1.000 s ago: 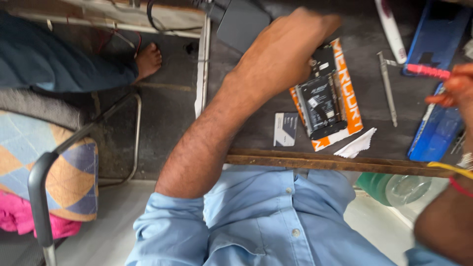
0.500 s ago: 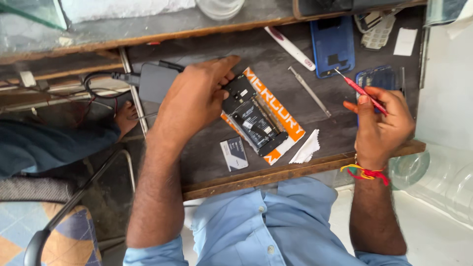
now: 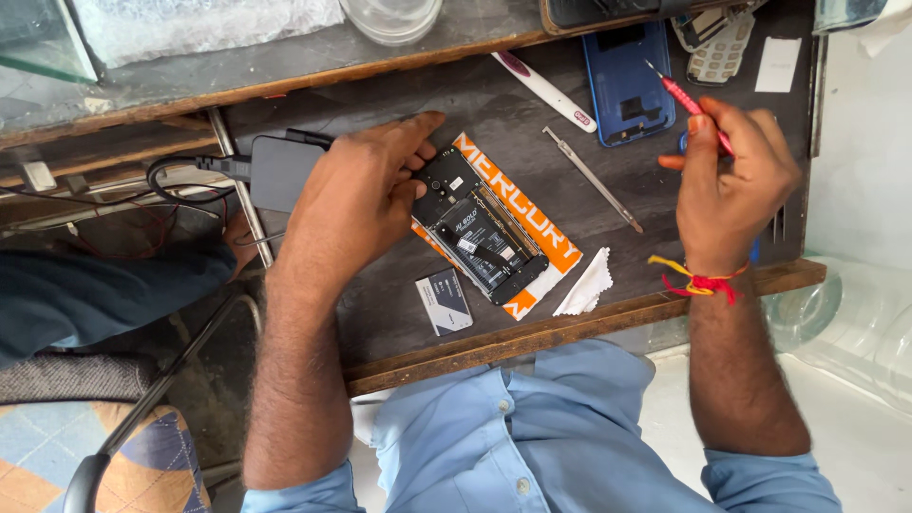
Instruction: The person disassembles a mobile phone using a screwdriver, removes the back panel and internal components, then installs a new battery and reassembles the device.
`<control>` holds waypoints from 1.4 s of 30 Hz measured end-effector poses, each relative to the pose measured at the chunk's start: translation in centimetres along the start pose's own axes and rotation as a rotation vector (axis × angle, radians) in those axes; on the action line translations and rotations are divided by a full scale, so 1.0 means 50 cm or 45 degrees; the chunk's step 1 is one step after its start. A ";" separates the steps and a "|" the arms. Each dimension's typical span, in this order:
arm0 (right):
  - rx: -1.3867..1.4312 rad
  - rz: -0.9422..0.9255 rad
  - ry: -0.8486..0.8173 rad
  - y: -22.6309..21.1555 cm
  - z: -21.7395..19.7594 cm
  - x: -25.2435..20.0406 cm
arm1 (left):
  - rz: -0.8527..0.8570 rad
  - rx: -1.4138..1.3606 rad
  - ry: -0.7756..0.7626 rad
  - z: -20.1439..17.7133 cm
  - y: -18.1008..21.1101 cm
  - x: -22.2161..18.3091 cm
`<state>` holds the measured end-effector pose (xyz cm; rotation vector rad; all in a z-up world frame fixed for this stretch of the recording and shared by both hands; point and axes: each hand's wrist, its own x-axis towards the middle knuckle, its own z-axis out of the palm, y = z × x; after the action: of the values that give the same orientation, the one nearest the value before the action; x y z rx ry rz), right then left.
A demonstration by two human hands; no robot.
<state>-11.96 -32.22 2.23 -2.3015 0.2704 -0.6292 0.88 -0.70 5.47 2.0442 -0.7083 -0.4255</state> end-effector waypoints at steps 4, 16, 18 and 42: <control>-0.056 -0.045 -0.032 -0.026 0.010 0.033 | 0.000 0.009 0.017 -0.004 0.001 -0.004; -0.073 -0.082 -0.033 0.006 0.013 0.029 | 0.020 0.000 0.034 -0.001 -0.003 -0.005; -0.041 -0.097 -0.027 0.002 0.007 0.026 | 0.002 -0.019 0.025 -0.003 -0.002 -0.006; 0.727 0.412 -0.320 -0.125 0.020 -0.201 | 0.217 0.117 0.103 0.010 -0.054 -0.033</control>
<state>-20.01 -23.51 2.33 -1.7127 0.2904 -0.2079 0.18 1.17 2.98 2.0543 -0.8587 -0.2145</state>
